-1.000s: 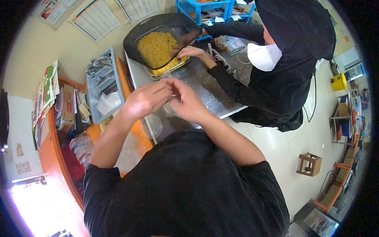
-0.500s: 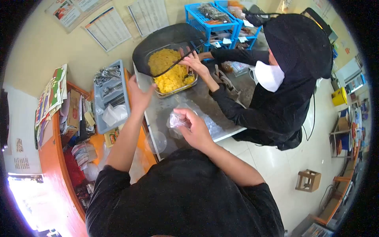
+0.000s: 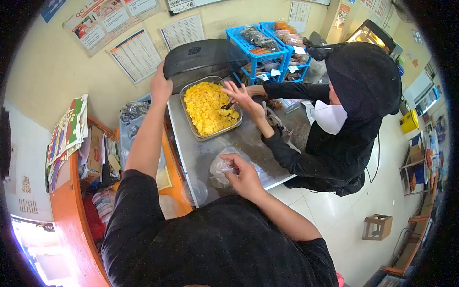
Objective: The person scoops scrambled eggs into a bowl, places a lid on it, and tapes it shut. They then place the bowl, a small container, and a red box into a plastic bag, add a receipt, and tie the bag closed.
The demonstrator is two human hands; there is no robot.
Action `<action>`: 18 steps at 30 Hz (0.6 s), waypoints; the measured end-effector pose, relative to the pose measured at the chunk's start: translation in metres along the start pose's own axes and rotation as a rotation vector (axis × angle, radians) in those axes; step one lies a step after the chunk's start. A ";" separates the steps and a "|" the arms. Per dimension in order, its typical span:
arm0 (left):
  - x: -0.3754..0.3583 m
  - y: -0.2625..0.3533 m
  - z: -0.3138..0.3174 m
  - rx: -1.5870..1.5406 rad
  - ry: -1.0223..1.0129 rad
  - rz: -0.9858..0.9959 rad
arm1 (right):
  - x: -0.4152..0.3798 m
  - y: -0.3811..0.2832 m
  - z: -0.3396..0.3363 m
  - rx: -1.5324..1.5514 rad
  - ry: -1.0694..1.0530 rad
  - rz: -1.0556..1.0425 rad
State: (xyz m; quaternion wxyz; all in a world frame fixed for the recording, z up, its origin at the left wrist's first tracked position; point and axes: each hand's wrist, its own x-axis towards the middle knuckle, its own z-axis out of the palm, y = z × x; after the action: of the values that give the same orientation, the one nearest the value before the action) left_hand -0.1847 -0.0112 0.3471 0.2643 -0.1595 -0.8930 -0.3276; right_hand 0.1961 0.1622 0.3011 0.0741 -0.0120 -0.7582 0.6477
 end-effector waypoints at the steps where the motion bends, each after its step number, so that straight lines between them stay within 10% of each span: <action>1: 0.015 -0.002 0.000 0.025 0.018 -0.005 | 0.002 -0.002 0.000 -0.015 -0.001 0.001; 12: 0.107 -0.086 -0.015 0.102 -0.079 -0.333 | 0.014 -0.005 0.000 -0.052 -0.009 0.026; 18: 0.097 -0.109 -0.011 -0.268 0.196 -0.262 | 0.020 -0.002 0.005 -0.026 0.000 -0.023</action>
State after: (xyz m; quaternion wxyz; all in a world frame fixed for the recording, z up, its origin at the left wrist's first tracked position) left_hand -0.3087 -0.0881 0.3554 0.2813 -0.0433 -0.8246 -0.4889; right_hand 0.1757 0.1596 0.3043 0.0814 -0.0042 -0.7665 0.6370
